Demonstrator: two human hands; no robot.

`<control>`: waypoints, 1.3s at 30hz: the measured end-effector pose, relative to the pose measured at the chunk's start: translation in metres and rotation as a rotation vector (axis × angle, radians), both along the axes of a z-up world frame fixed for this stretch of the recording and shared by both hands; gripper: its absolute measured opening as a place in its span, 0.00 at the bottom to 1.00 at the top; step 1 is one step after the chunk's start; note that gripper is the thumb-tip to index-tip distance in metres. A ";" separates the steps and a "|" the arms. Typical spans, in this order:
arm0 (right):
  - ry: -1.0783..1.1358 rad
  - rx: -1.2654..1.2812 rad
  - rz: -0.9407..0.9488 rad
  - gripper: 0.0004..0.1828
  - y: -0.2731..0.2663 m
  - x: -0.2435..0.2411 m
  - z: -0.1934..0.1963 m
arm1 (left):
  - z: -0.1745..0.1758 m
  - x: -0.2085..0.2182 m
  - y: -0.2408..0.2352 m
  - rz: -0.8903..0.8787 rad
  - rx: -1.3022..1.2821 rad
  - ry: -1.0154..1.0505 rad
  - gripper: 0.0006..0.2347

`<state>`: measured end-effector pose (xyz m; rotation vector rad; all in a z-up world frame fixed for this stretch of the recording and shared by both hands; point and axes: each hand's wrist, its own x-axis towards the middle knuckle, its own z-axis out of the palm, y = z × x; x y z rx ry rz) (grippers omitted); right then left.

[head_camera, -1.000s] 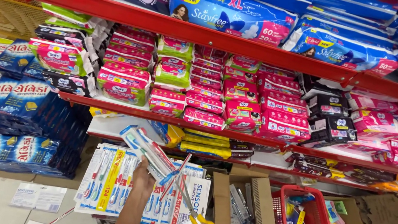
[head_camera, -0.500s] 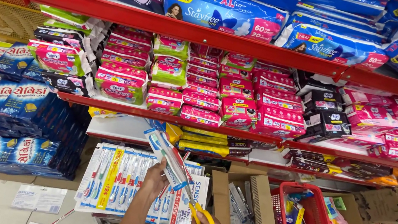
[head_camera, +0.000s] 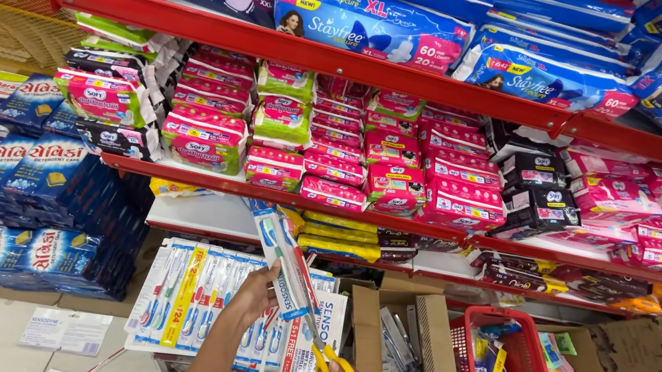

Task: The recorder uses scissors to cut plastic packaging off of multipacks of toothbrushes to prepare them for individual sale on store shelves.

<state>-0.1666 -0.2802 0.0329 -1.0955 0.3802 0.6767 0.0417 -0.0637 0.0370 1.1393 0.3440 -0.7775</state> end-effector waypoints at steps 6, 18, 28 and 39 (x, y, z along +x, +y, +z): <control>-0.015 0.057 -0.011 0.27 0.000 0.000 0.008 | 0.000 -0.002 -0.002 0.030 0.015 -0.011 0.26; -0.045 -0.135 0.032 0.32 -0.007 -0.002 0.013 | 0.016 -0.008 0.000 0.086 -0.016 -0.028 0.25; -0.086 -0.005 -0.011 0.28 -0.005 -0.006 0.008 | 0.000 -0.004 0.004 0.058 -0.076 -0.024 0.25; -0.154 -0.018 0.023 0.29 -0.006 -0.025 -0.038 | -0.026 -0.008 0.006 0.032 -0.032 -0.015 0.25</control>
